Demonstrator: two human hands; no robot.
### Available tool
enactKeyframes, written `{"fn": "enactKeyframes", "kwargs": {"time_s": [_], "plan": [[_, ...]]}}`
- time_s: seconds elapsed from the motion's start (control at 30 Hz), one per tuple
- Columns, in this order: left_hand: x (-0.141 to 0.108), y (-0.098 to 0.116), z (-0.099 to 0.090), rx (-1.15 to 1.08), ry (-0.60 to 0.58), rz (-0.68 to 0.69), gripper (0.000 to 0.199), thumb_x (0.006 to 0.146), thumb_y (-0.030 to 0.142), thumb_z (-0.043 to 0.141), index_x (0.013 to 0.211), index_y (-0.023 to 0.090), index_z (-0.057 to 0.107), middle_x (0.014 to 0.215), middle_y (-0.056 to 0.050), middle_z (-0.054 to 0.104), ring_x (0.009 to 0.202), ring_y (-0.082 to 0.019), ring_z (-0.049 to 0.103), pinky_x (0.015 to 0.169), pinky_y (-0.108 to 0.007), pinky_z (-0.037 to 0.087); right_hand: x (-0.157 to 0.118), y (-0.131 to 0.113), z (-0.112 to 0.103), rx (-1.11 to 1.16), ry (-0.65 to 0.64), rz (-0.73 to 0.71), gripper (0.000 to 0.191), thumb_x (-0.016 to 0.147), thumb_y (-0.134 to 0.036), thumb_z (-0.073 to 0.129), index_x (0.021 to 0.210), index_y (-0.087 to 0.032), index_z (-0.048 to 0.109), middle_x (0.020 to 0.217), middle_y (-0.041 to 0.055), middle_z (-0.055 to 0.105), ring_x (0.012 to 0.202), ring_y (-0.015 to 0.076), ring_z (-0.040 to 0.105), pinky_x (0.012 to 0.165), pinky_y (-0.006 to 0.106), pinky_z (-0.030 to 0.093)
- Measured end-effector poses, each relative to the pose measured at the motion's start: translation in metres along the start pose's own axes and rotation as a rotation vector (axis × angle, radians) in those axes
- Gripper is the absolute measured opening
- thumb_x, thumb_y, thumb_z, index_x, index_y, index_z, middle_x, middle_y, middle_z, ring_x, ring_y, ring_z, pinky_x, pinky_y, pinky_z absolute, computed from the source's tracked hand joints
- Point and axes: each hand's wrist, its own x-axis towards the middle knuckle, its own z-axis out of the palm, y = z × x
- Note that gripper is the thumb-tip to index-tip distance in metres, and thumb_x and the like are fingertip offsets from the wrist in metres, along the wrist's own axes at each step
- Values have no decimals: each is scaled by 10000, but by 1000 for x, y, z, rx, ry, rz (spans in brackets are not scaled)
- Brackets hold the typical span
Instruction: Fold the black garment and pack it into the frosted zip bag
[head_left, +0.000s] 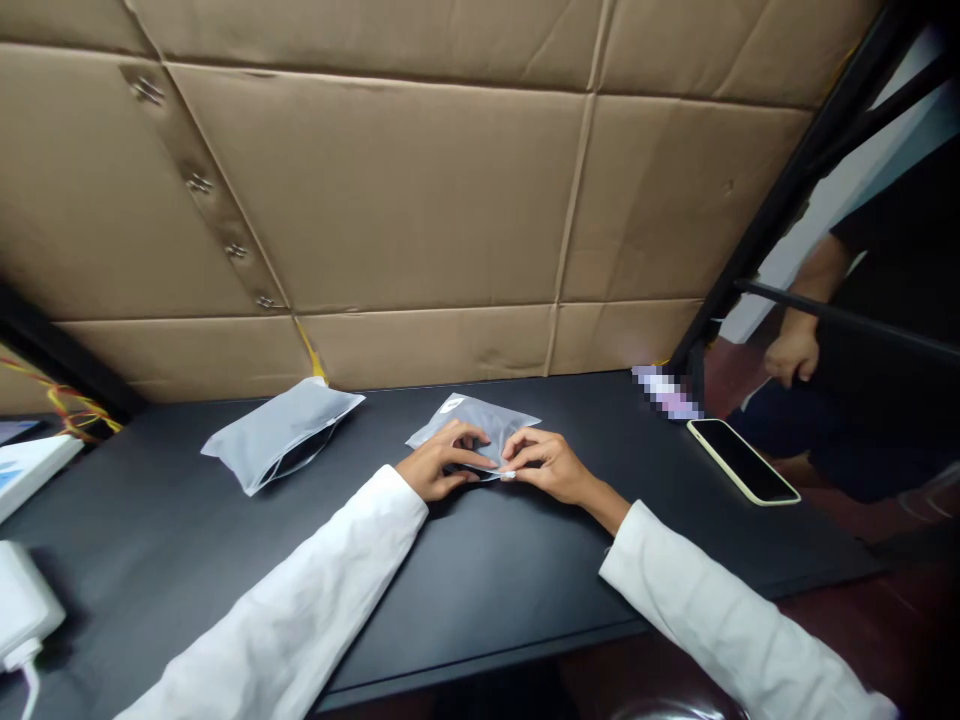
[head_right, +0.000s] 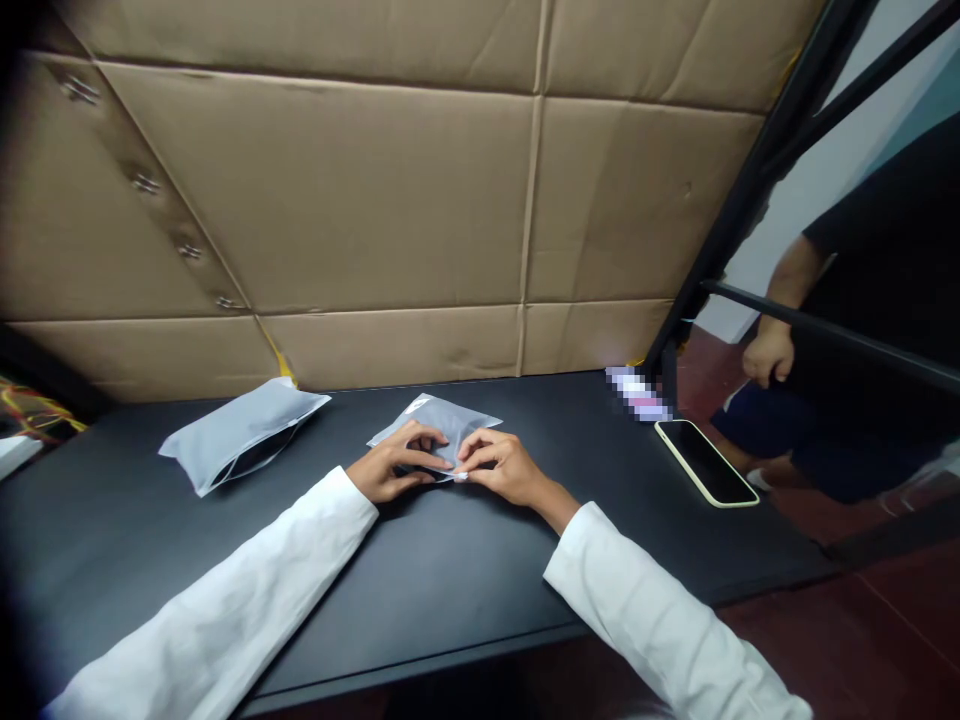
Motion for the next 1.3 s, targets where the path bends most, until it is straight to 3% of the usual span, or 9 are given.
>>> {"fn": "enactKeyframes", "kwargs": {"time_s": [0.17,0.33,0.47,0.63,0.77,0.83,0.97,1.1,1.3], "plan": [[2,4,9,255,108,86,336,873,176,591,1205,209,630,1164,-112,615,1006,-220,573,850,-358,515,0,-3,-2,50,-25,14,60,806,-303,768,834,-257,794,933,36,682,865,155,656,817,307,523],[7,11,30,522,228,18,92,804,100,529,832,168,584,823,-65,612,739,-181,540,651,-295,447,1,-8,1,66,-12,36,58,781,-301,793,811,-252,796,911,34,678,843,154,651,788,303,518],[8,12,39,542,224,-73,170,748,36,456,706,195,500,639,5,505,541,-131,435,518,-264,333,2,-10,5,62,-32,7,72,779,-318,794,815,-256,795,907,32,677,847,156,652,795,308,529],[10,21,31,421,174,-9,227,757,46,422,878,191,547,792,-30,584,674,-150,539,593,-262,411,1,-12,8,-79,137,-45,58,805,-304,767,794,-251,787,840,34,680,758,157,649,705,302,533],[15,34,26,319,197,46,171,887,189,471,1035,177,556,936,-79,616,815,-184,577,703,-304,478,0,-16,12,-174,197,-81,91,852,-241,698,804,-250,775,841,36,719,751,168,671,709,305,549],[16,37,27,381,215,44,129,943,255,481,997,185,575,891,-69,608,777,-178,561,666,-303,457,0,-18,16,-179,198,-74,129,864,-203,663,808,-247,770,860,36,734,772,171,683,731,303,560],[19,37,32,516,256,45,174,979,230,459,869,189,589,803,-43,584,716,-156,508,618,-292,387,1,-22,23,-142,249,-19,139,843,-166,661,797,-237,772,835,37,735,757,172,685,715,303,566],[22,30,30,573,288,61,238,988,226,455,788,185,578,759,-38,568,699,-156,465,619,-303,347,1,-22,22,-60,353,78,61,815,-222,726,799,-235,784,799,45,729,736,180,685,674,307,572],[8,-5,-5,716,125,18,268,1013,250,407,843,186,605,797,-60,609,793,-188,516,683,-342,348,7,-9,-13,29,470,125,133,739,-355,817,775,-232,784,789,50,714,761,191,682,699,333,585]]}}
